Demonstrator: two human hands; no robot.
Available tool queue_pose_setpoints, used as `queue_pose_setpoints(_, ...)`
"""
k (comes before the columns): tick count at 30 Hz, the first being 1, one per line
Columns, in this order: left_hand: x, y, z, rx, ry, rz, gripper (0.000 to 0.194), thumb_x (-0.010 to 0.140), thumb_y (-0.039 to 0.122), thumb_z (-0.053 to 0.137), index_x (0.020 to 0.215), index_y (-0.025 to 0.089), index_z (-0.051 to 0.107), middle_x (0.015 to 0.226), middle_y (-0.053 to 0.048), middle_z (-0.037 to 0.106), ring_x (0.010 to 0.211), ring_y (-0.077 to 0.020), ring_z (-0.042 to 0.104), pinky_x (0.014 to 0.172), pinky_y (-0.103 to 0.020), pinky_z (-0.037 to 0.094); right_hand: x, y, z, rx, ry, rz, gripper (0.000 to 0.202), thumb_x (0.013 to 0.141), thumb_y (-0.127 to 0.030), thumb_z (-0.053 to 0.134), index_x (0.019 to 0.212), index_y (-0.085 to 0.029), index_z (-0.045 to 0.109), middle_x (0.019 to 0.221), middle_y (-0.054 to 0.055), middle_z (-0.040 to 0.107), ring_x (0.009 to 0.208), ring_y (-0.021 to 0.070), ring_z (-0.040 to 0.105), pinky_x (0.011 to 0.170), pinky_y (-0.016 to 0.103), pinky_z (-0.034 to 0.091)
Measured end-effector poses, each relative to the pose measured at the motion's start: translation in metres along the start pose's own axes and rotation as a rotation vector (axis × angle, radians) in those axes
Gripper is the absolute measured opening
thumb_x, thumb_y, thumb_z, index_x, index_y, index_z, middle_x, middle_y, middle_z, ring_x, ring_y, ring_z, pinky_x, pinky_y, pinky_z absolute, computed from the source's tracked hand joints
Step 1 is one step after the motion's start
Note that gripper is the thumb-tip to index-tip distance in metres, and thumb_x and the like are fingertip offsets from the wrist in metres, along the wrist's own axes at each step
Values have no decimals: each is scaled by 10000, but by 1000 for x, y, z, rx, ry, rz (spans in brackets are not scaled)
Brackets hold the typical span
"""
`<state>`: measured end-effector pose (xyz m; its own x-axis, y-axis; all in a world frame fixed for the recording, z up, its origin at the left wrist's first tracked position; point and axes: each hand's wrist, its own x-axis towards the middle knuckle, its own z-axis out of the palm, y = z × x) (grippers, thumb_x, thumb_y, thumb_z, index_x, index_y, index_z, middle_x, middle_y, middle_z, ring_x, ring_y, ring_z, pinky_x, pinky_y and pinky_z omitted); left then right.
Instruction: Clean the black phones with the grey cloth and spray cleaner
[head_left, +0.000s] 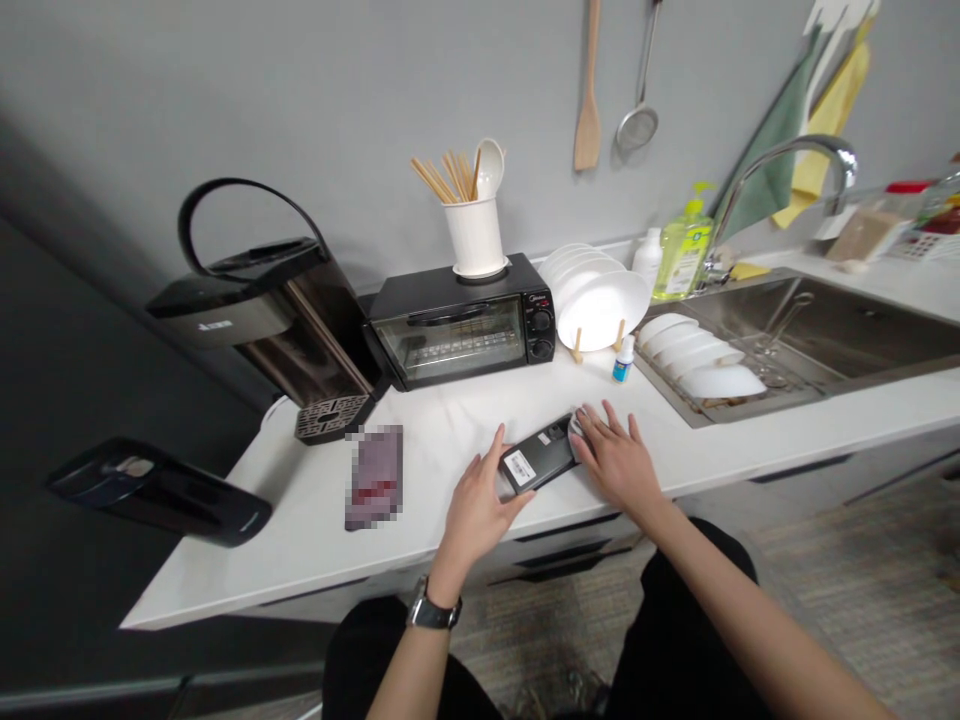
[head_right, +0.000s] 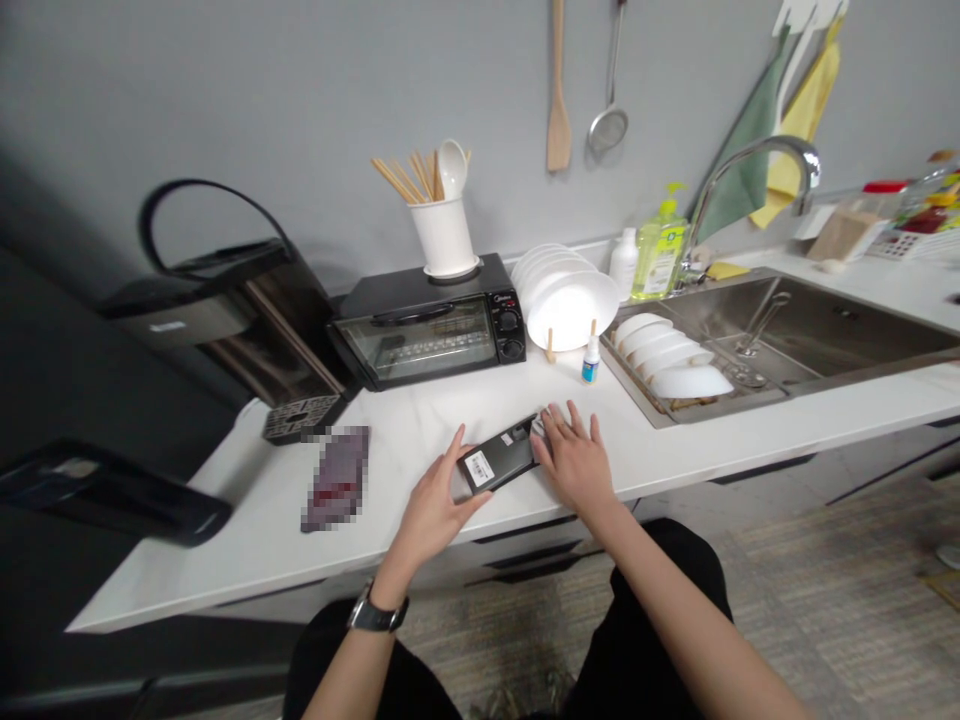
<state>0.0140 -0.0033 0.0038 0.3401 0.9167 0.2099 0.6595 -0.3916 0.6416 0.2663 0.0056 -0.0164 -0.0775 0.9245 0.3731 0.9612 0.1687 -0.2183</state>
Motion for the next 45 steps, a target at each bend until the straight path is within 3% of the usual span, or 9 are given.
queue_pose_setpoints(5, -1, -3, 0, -4, -11, 8, 1027, 881, 334, 760, 1676, 340, 110, 1502, -78, 596, 1377, -288, 563, 1206, -502, 393, 18, -43, 12, 65, -7, -60, 557, 1097, -466, 361, 1490, -131, 569, 1611, 131, 464, 1568, 362, 301, 1256, 627, 226)
queue_pose_setpoints(11, -2, -8, 1, 2, -14, -23, 1000, 839, 72, 582, 1686, 260, 85, 1629, -136, 451, 1463, -282, 486, 1211, -483, 400, -11, -103, 11, 231, -24, -268, 554, 1104, -409, 365, 1587, -144, 431, 1627, 116, 444, 1573, 288, 306, 1286, 599, 182)
queue_pose_setpoints(17, 0, -8, 1, -44, -5, 0, 1111, 833, 195, 745, 1681, 308, 37, 1515, -86, 582, 1367, -271, 569, 1173, -467, 436, -44, -55, -3, 153, -49, -315, 509, 1105, -357, 367, 1594, -229, 427, 1655, 51, 405, 1585, 285, 279, 1270, 610, 231)
queue_pose_setpoints(23, 2, -3, -1, -31, -4, 8, 1078, 846, 335, 812, 1674, 355, 122, 1474, -68, 619, 1349, -287, 582, 1191, -496, 402, -13, 6, -2, -18, -3, -80, 532, 1116, -395, 308, 1558, -152, 478, 1629, 99, 437, 1573, 351, 291, 1233, 683, 241)
queue_pose_setpoints(29, 1, -4, 1, -24, -5, 13, 1055, 851, 330, 792, 1674, 343, 133, 1481, -77, 613, 1352, -293, 581, 1193, -508, 408, 17, -36, 10, 55, 7, -66, 529, 1099, -416, 369, 1483, -112, 569, 1596, 138, 483, 1559, 369, 318, 1246, 665, 223)
queue_pose_setpoints(33, -1, -10, 3, -6, -1, 20, 978, 880, 188, 649, 1684, 279, 100, 1575, -119, 526, 1415, -294, 534, 1197, -505, 412, -2, -90, 12, 212, -17, -234, 532, 1095, -410, 384, 1535, -138, 513, 1600, 124, 483, 1564, 304, 326, 1284, 609, 188)
queue_pose_setpoints(36, -3, -12, 3, 6, -3, 16, 994, 849, 90, 560, 1688, 251, 51, 1577, -131, 522, 1430, -281, 523, 1208, -500, 399, -24, -105, 7, 260, -28, -293, 537, 1097, -385, 376, 1566, -139, 462, 1639, 95, 430, 1581, 272, 290, 1301, 586, 171)
queue_pose_setpoints(41, 0, -8, 2, -9, 12, 9, 1078, 843, 212, 723, 1681, 312, 53, 1490, -75, 607, 1348, -273, 586, 1176, -478, 431, -46, -64, -3, 179, -58, -292, 511, 1103, -348, 353, 1589, -211, 430, 1661, 45, 393, 1590, 270, 267, 1275, 607, 231)
queue_pose_setpoints(45, 1, -5, 2, -5, 22, 3, 1113, 835, 358, 811, 1679, 329, 85, 1459, -73, 627, 1332, -291, 594, 1169, -485, 427, -32, -15, -4, 52, -24, -141, 519, 1110, -372, 325, 1577, -185, 449, 1655, 77, 397, 1584, 304, 279, 1254, 641, 241)
